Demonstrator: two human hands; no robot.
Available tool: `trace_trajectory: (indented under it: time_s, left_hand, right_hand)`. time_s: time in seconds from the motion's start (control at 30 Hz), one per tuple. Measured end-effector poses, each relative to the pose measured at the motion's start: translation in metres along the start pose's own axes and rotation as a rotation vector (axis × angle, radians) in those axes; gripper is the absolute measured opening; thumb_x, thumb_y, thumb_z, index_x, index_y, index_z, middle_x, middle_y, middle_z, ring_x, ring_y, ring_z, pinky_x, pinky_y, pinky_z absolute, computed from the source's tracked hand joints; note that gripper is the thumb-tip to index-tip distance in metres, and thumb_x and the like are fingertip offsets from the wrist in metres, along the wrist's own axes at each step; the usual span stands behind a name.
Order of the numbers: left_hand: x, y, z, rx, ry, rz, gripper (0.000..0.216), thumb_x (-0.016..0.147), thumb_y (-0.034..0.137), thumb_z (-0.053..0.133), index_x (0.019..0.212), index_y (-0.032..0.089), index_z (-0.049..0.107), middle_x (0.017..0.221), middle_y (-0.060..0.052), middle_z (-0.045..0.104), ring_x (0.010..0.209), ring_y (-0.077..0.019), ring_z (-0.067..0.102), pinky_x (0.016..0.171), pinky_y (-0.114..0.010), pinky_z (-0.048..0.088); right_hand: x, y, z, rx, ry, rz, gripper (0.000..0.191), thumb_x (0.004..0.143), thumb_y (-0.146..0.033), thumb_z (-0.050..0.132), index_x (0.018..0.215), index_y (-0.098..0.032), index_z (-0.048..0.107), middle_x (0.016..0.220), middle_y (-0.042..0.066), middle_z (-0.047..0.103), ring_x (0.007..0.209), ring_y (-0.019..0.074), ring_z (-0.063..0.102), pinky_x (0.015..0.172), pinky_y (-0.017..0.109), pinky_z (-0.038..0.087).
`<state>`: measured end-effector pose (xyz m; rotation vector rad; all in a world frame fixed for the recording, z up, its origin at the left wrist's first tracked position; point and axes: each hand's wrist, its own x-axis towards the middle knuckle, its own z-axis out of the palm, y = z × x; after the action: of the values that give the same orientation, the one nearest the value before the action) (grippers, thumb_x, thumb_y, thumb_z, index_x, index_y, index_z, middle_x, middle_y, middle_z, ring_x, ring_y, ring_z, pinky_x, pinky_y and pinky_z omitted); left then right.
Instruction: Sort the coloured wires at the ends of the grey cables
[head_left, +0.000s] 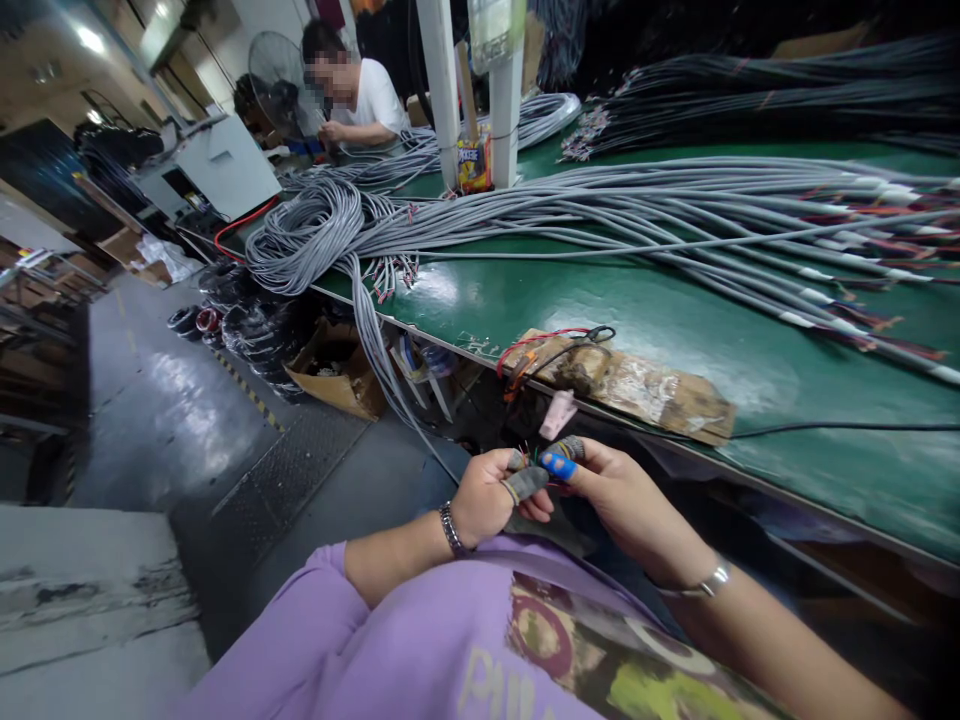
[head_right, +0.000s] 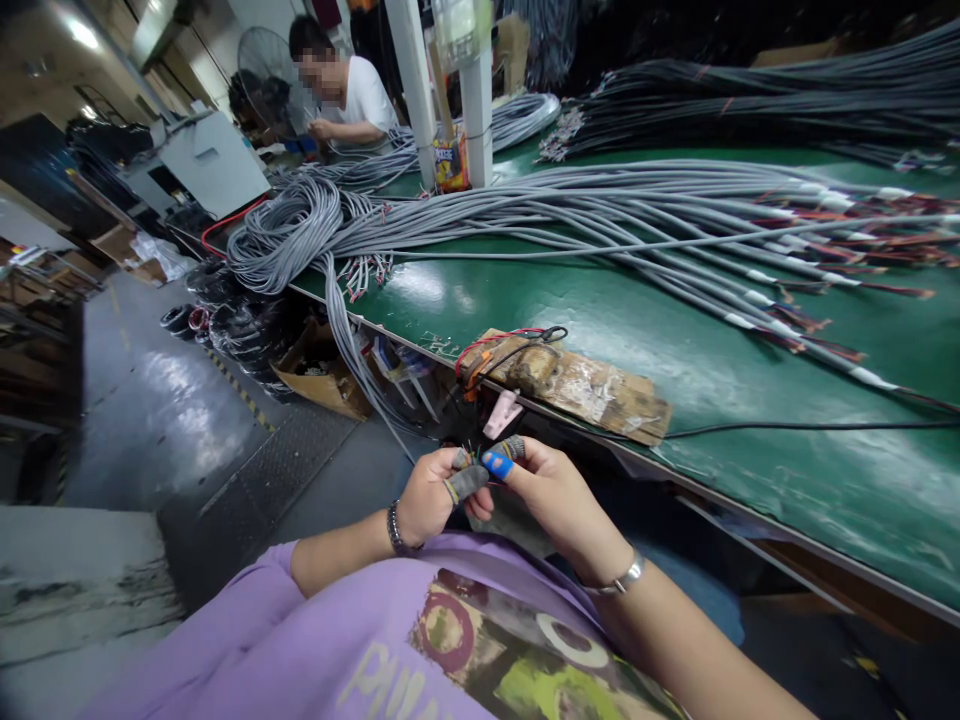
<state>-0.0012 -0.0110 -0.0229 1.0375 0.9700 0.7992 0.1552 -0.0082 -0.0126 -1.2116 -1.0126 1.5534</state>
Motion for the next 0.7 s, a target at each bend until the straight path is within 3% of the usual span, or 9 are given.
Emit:
trace_trajectory:
  time_s: [0.27,0.4,0.5,0.63,0.7]
  left_hand:
    - [0.001,0.007,0.000,-0.113,0.061,-0.037,0.046,0.066,0.057,0.072,0.065,0.014,0.055,0.052,0.000,0.060,0.037,-0.0085,0.053,0.035,-0.017,0.029]
    - [0.004,0.016,0.006,-0.179,0.034,-0.063,0.046,0.062,0.055,0.074,0.066,0.014,0.054,0.050,0.000,0.059,0.035,-0.0085,0.051,0.033,-0.017,0.027]
    - [0.008,0.020,0.009,-0.210,0.022,-0.066,0.047,0.060,0.055,0.075,0.067,0.014,0.054,0.051,0.000,0.059,0.035,-0.0086,0.051,0.033,-0.018,0.027]
    - [0.014,0.022,0.009,-0.207,0.028,-0.067,0.047,0.059,0.055,0.075,0.067,0.015,0.052,0.050,0.000,0.058,0.035,-0.0082,0.049,0.034,-0.018,0.025]
    - [0.016,0.021,0.008,-0.182,0.021,-0.071,0.047,0.059,0.055,0.075,0.066,0.015,0.052,0.050,0.000,0.057,0.035,-0.0080,0.049,0.034,-0.018,0.024]
  right_hand:
    - [0.016,0.009,-0.013,0.359,-0.093,0.128,0.040,0.072,-0.059,0.070,0.068,-0.020,0.065,0.062,0.002,0.059,0.054,0.0136,0.050,0.055,0.028,0.046]
    - [0.033,0.006,-0.010,0.438,-0.110,0.145,0.042,0.072,-0.063,0.068,0.076,-0.021,0.068,0.069,0.003,0.064,0.058,0.0148,0.055,0.058,0.029,0.049]
    - [0.038,0.006,-0.004,0.361,-0.099,0.059,0.049,0.072,-0.069,0.063,0.075,-0.020,0.067,0.065,0.003,0.063,0.058,0.0167,0.055,0.057,0.031,0.048]
    - [0.032,0.010,0.000,0.035,0.152,-0.190,0.054,0.074,-0.075,0.054,0.066,-0.022,0.064,0.062,0.003,0.061,0.061,0.0192,0.055,0.060,0.033,0.045]
    - [0.031,0.012,0.001,-0.028,0.192,-0.232,0.054,0.075,-0.075,0.052,0.066,-0.023,0.064,0.064,0.004,0.062,0.065,0.0212,0.057,0.062,0.034,0.045]
